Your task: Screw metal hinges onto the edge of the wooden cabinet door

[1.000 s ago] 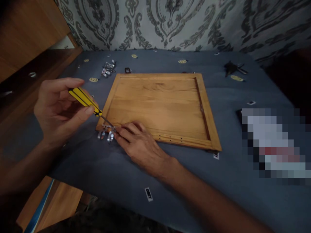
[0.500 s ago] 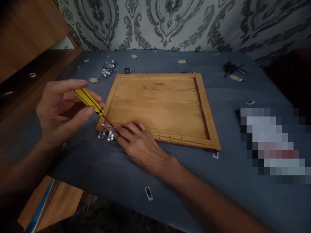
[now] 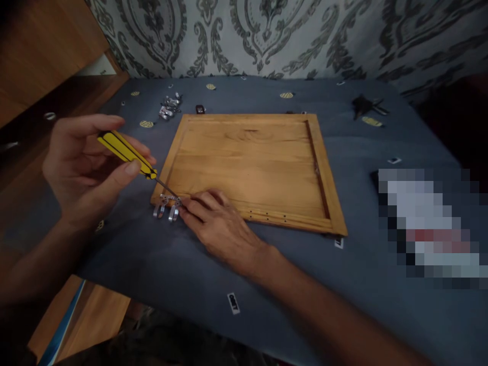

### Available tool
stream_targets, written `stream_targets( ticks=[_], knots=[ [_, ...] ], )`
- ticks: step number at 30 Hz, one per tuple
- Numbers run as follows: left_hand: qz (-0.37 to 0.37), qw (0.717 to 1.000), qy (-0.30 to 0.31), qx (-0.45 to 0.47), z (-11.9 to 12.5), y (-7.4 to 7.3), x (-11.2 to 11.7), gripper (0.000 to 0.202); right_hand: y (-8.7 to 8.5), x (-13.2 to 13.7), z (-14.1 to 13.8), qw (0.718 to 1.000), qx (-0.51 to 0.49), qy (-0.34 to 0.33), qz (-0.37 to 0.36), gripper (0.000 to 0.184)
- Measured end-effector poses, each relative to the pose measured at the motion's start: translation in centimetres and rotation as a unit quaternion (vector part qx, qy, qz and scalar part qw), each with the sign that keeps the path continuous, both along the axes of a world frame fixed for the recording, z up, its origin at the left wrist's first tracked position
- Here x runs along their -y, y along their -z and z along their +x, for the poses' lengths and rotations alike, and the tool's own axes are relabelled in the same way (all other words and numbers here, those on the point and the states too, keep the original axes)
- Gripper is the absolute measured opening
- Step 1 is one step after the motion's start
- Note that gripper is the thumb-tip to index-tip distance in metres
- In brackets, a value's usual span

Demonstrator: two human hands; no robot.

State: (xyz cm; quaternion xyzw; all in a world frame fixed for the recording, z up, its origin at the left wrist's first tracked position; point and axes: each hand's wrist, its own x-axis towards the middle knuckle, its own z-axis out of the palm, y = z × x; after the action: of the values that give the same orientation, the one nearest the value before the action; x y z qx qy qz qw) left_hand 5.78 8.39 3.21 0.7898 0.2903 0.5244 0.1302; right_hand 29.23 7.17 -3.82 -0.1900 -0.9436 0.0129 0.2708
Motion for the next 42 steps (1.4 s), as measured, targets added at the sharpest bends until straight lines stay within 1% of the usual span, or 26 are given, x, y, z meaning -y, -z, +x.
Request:
stream_targets(
  ticks=[4, 6, 10, 14, 17, 21, 26, 30, 32, 35, 39, 42],
  knots=[
    [0.021, 0.999, -0.004, -0.045, -0.15, -0.06, -0.15, 0.060, -0.15, 0.01, -0.03, 1.000, -0.001, 0.006, 0.007, 0.029],
    [0.028, 0.998, -0.010, -0.048, -0.22, -0.02, -0.27, 0.061, -0.21, 0.01, -0.04, 1.000, 0.004, 0.005, 0.002, 0.030],
    [0.042, 0.998, -0.003, -0.047, -0.20, 0.21, -0.48, 0.065, -0.17, 0.03, -0.04, 1.000, 0.001, -0.003, -0.011, 0.030],
    [0.054, 0.998, 0.005, -0.034, -0.06, 0.34, -0.50, 0.065, -0.10, 0.07, 0.01, 1.000, -0.002, -0.004, -0.009, 0.029],
    [0.044, 0.998, 0.001, -0.038, 0.02, 0.26, -0.24, 0.065, -0.19, 0.09, 0.07, 1.000, 0.005, -0.002, -0.008, 0.028],
    [0.012, 0.999, -0.026, -0.034, 0.01, 0.20, 0.08, 0.061, -0.28, 0.07, 0.08, 1.000, 0.009, -0.003, -0.003, 0.030],
    [0.071, 0.997, -0.010, -0.043, -0.17, 0.60, -0.39, 0.066, -0.27, 0.06, 0.10, 1.000, 0.006, -0.001, 0.003, 0.030],
    [0.131, 0.990, -0.025, -0.040, -0.07, 0.84, -0.81, 0.064, -0.26, 0.03, 0.14, 1.000, 0.016, -0.005, -0.004, 0.032],
    [0.148, 0.987, -0.033, -0.046, -0.02, 0.81, -0.85, 0.064, -0.24, 0.01, 0.13, 1.000, 0.021, -0.002, -0.008, 0.032],
    [0.127, 0.990, -0.033, -0.058, -0.19, 0.69, -0.82, 0.062, -0.17, 0.01, 0.10, 1.000, 0.018, 0.002, -0.003, 0.031],
    [0.066, 0.995, -0.002, -0.070, -0.61, 0.50, -0.77, 0.065, -0.12, 0.05, 0.09, 1.000, 0.009, 0.002, -0.008, 0.029],
    [0.050, 0.998, 0.003, -0.046, -0.66, 0.25, -0.68, 0.062, -0.18, 0.06, 0.13, 1.000, 0.012, -0.002, -0.019, 0.031]
  ],
)
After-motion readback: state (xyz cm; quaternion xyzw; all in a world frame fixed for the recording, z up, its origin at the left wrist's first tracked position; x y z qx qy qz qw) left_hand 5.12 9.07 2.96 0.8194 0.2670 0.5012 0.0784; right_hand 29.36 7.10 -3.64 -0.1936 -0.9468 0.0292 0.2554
